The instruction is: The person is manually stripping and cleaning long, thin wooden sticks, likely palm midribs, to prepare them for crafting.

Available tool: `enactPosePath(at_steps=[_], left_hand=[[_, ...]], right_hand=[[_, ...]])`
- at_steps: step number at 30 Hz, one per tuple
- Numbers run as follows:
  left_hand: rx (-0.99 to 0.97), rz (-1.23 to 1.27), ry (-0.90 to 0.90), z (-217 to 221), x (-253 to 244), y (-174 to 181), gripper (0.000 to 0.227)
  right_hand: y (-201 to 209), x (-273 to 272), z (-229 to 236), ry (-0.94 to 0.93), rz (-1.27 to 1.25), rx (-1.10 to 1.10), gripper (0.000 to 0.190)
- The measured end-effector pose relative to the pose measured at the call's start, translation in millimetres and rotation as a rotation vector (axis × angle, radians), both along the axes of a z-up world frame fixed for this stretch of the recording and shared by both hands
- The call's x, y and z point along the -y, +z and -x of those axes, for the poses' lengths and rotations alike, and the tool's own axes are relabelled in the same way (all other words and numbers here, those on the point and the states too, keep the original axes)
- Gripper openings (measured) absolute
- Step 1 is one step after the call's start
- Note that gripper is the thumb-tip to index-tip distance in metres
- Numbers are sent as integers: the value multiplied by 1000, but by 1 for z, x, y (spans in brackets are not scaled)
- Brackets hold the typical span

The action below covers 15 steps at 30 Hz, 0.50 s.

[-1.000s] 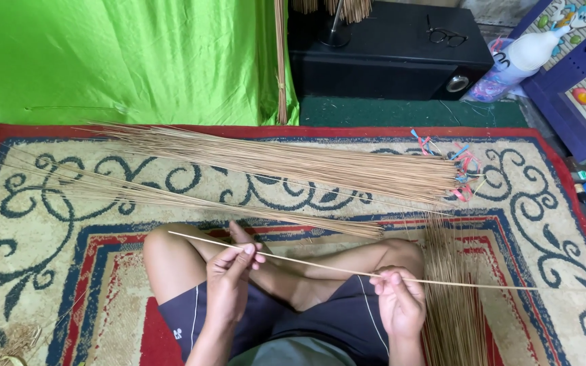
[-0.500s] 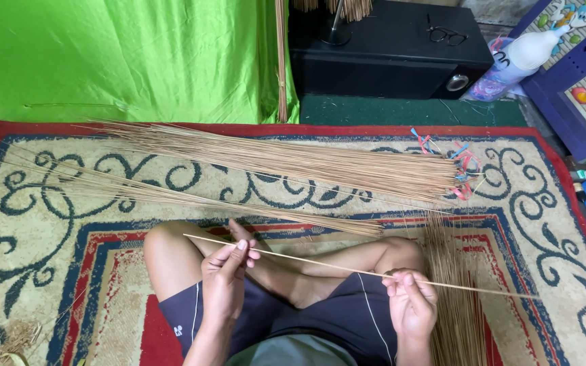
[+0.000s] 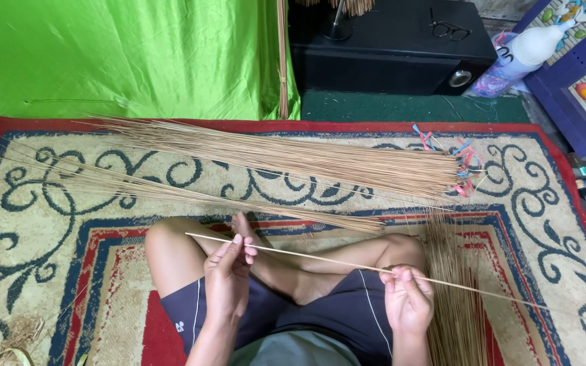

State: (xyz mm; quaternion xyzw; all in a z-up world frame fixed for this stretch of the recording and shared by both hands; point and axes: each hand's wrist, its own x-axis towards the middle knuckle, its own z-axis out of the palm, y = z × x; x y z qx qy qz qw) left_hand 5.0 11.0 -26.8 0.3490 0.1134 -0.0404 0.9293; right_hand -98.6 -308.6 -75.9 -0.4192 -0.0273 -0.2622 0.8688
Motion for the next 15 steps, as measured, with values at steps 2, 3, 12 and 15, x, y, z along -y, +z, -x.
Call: enactPosePath(at_steps=[2,3,12,15], left_hand=[[14,-30,37,-4,-7,3,22],[28,-59,74,-5,-10,4,21],[70,-226,32,9,15,6,20],[66,-209,-37,23,34,9,22]], right_hand=[[-2,8,3,-6,3,-2,21],[-2,12,4,-13,7,-3,21],[-3,-2,2,127,116,-19,24],[3,-30,-3,181,139,-79,22]])
